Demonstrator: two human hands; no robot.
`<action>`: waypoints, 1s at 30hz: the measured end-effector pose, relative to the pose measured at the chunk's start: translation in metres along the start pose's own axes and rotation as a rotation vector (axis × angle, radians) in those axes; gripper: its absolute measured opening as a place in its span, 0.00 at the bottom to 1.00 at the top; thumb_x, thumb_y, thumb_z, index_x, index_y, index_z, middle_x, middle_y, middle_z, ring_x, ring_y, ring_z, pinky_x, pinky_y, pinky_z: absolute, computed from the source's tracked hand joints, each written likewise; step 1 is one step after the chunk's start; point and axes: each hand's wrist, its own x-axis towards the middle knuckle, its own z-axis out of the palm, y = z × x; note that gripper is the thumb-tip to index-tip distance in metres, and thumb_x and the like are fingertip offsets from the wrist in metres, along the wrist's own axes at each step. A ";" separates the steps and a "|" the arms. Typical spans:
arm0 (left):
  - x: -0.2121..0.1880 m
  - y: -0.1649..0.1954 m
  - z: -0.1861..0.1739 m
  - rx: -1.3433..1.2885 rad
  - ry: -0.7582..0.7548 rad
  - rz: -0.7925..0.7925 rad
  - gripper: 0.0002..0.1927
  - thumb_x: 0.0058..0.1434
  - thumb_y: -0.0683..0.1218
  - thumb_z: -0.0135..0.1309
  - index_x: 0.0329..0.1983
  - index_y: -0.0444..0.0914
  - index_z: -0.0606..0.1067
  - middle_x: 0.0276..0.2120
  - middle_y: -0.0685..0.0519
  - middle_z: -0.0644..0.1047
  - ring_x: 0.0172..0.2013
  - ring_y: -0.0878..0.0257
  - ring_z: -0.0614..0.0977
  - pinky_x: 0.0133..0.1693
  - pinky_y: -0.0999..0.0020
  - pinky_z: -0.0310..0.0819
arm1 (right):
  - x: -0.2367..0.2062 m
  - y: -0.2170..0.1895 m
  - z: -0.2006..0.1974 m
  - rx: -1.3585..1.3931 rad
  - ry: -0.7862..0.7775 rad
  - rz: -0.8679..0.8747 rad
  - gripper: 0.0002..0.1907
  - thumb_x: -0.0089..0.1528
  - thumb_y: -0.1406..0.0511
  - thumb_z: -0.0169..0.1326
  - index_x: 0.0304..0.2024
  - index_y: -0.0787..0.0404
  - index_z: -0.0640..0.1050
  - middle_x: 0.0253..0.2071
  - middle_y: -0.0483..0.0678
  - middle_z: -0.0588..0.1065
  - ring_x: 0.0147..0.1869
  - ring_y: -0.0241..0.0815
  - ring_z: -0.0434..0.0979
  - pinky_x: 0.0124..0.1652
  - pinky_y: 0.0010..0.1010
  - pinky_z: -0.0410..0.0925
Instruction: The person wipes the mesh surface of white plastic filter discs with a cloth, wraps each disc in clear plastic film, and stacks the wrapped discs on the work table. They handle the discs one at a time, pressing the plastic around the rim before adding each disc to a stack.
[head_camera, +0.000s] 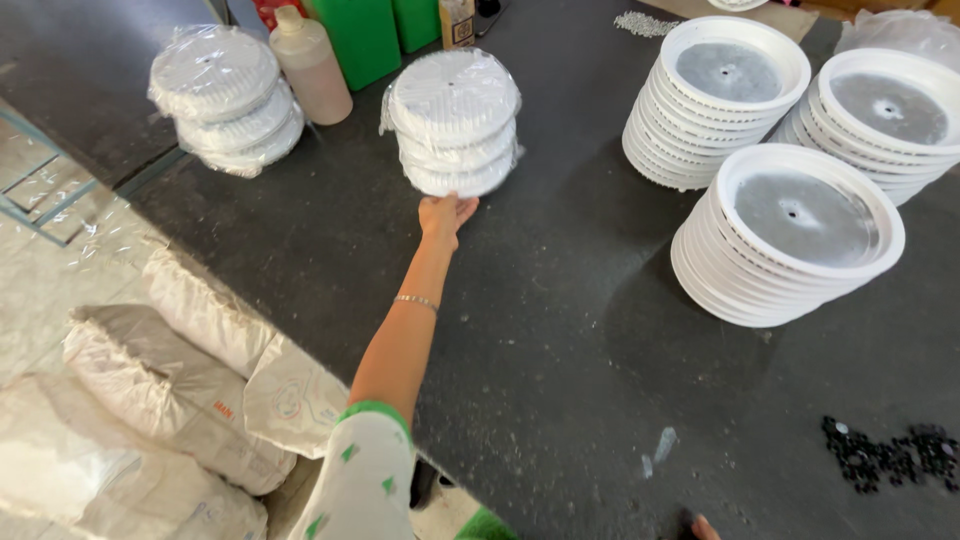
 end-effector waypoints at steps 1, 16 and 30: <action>-0.011 -0.006 -0.010 0.012 0.003 -0.020 0.13 0.68 0.35 0.46 0.52 0.24 0.62 0.46 0.33 0.76 0.40 0.45 0.86 0.42 0.55 0.83 | -0.019 0.008 -0.003 0.003 -0.002 0.006 0.36 0.50 0.58 0.69 0.56 0.71 0.75 0.50 0.61 0.77 0.58 0.57 0.79 0.61 0.43 0.71; -0.143 -0.006 -0.085 0.395 0.239 0.093 0.19 0.71 0.55 0.49 0.53 0.34 0.70 0.39 0.45 0.72 0.37 0.55 0.75 0.39 0.57 0.68 | -0.040 -0.013 -0.030 -0.157 -0.002 -0.117 0.25 0.47 0.61 0.66 0.46 0.61 0.80 0.47 0.49 0.80 0.54 0.48 0.80 0.63 0.43 0.68; -0.106 0.074 0.013 0.176 0.099 0.587 0.35 0.53 0.44 0.66 0.61 0.28 0.67 0.53 0.43 0.75 0.53 0.56 0.76 0.55 0.63 0.69 | -0.031 -0.053 -0.060 -0.272 -0.130 -0.055 0.27 0.51 0.57 0.65 0.52 0.56 0.79 0.50 0.48 0.79 0.58 0.48 0.79 0.60 0.43 0.69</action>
